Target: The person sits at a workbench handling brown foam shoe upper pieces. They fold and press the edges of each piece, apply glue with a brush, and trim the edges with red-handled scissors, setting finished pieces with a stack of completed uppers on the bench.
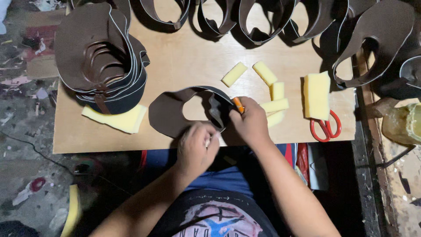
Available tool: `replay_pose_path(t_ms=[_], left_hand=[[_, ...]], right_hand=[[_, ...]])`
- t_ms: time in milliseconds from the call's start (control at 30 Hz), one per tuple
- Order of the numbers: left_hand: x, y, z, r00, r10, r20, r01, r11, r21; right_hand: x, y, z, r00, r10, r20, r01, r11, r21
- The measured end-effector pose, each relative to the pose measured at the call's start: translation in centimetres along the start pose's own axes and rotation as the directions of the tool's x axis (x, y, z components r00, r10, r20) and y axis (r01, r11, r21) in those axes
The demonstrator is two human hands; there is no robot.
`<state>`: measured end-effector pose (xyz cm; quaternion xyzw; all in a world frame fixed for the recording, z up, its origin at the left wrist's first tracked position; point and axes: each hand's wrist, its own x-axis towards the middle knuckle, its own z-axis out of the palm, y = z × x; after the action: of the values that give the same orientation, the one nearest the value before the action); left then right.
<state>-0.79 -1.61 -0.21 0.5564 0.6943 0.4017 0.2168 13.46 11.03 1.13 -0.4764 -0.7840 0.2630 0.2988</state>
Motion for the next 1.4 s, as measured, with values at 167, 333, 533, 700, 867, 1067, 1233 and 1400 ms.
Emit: replay_pose_path(t_ms=[167,333,533,700,867,1067,1233,1400], left_hand=[[-3.3,-0.2,-0.3,0.652,-0.418,0.633,0.753,0.452,-0.478],[-1.4,-1.0,1.3,0.919,-0.332,0.212,0.359,0.485,-0.797],[-0.3,-1.3,0.5,0.992,-0.035,-0.124,-0.021,0.904,-0.426],[0.9,-2.6,-1.4,0.969,0.172,-0.175,-0.182,0.982,-0.041],[2.3,-4.0,-1.7,0.998,-0.056,-0.024,0.058,0.991,0.122],[2.5,-4.6,-2.1,0.983,0.079,-0.163,-0.082,0.997,-0.009],[3.4,-4.7,-1.9,0.959,0.185,-0.216,-0.215,0.968,-0.126],[4.0,-5.4,-0.9,0.97,0.145,-0.197,-0.18,0.968,-0.174]], right_hand=[[-1.0,0.7,-1.0,0.9,0.397,0.178,-0.436,0.816,0.381],[-5.7,-0.8,-0.5,0.942,0.243,0.231,-0.316,0.873,0.372],[-6.3,-0.2,-1.6,0.865,0.385,0.321,-0.488,0.796,0.359],[-7.0,4.6,-10.4,0.974,0.051,-0.221,-0.021,0.99,0.136],[-9.1,11.3,-20.7,0.862,0.207,-0.464,-0.035,0.935,0.352],[-10.5,19.5,-30.1,0.756,0.093,-0.648,-0.262,0.95,-0.169],[-9.5,23.6,-31.1,0.754,0.159,-0.638,-0.373,0.902,-0.216],[-7.6,24.6,-31.3,0.734,0.388,-0.557,-0.584,0.779,-0.227]])
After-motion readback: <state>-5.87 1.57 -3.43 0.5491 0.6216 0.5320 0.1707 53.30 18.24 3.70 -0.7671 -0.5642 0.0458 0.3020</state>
